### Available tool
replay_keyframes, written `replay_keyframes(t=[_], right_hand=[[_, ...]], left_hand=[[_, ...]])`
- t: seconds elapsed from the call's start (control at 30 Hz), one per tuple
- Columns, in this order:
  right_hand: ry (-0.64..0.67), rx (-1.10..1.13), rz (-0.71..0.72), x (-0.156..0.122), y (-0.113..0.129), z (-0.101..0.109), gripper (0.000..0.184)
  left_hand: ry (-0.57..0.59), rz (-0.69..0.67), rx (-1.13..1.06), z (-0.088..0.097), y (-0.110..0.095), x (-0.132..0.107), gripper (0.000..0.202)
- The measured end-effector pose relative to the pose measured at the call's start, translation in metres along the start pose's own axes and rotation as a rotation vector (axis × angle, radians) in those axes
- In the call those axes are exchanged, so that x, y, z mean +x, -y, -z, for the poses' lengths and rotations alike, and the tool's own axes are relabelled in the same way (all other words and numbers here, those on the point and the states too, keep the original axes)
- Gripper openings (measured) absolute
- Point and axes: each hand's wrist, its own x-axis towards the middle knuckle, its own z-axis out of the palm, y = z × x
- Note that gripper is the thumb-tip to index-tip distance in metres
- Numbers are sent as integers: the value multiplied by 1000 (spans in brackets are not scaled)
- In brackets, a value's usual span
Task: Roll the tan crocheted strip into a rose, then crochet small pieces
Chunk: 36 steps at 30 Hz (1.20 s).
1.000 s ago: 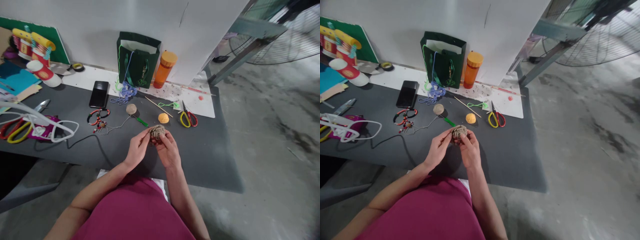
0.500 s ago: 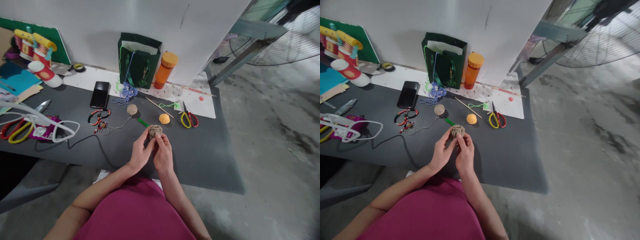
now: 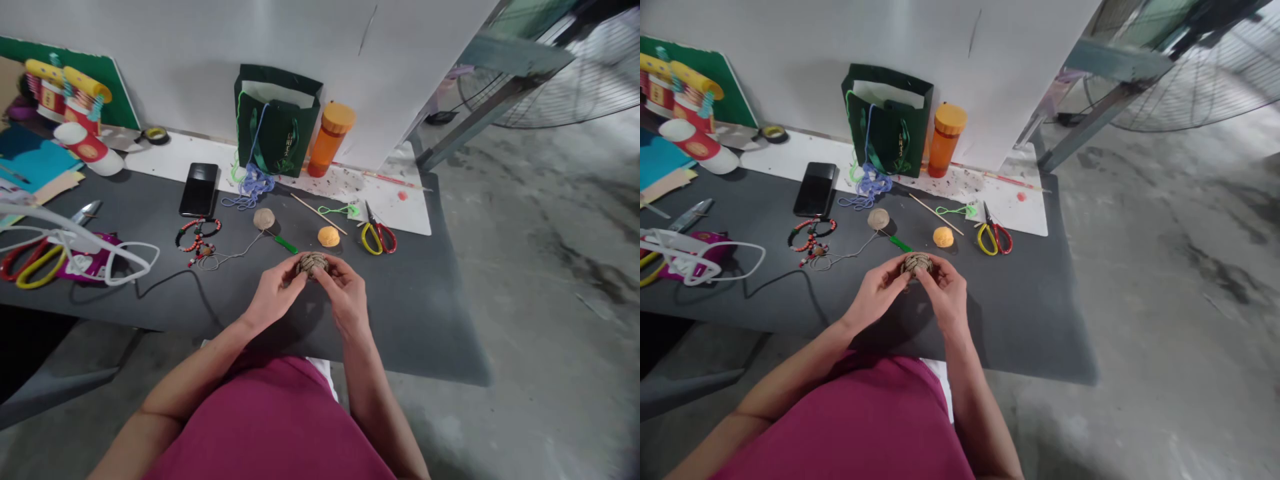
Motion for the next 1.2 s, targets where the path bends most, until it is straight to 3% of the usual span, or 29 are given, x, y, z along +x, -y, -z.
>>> replay_keyframes(t=[0.1,0.27,0.47,0.87,1.07,1.2], right_hand=[[-71,96,-30,-1,-6,-6,38],[-79,234,-104,-4,-9,-13,41],[-127,171,-50,-6,-11,-16,42],[118,58,-151,2,-2,-3,46],[-7,99,-121,-1,-5,-9,44],[-93,55,-47,-1,-5,-12,40]], left_hand=[[-6,-28,-2,-3,5,-4,49],[-46,-55,-6,-5,10,-5,47],[-50,-15,-113,-8,13,-1,47],[100,106,-113,8,3,5,48],[92,116,-85,4,10,5,69],[45,112,-117,0,15,6,66]])
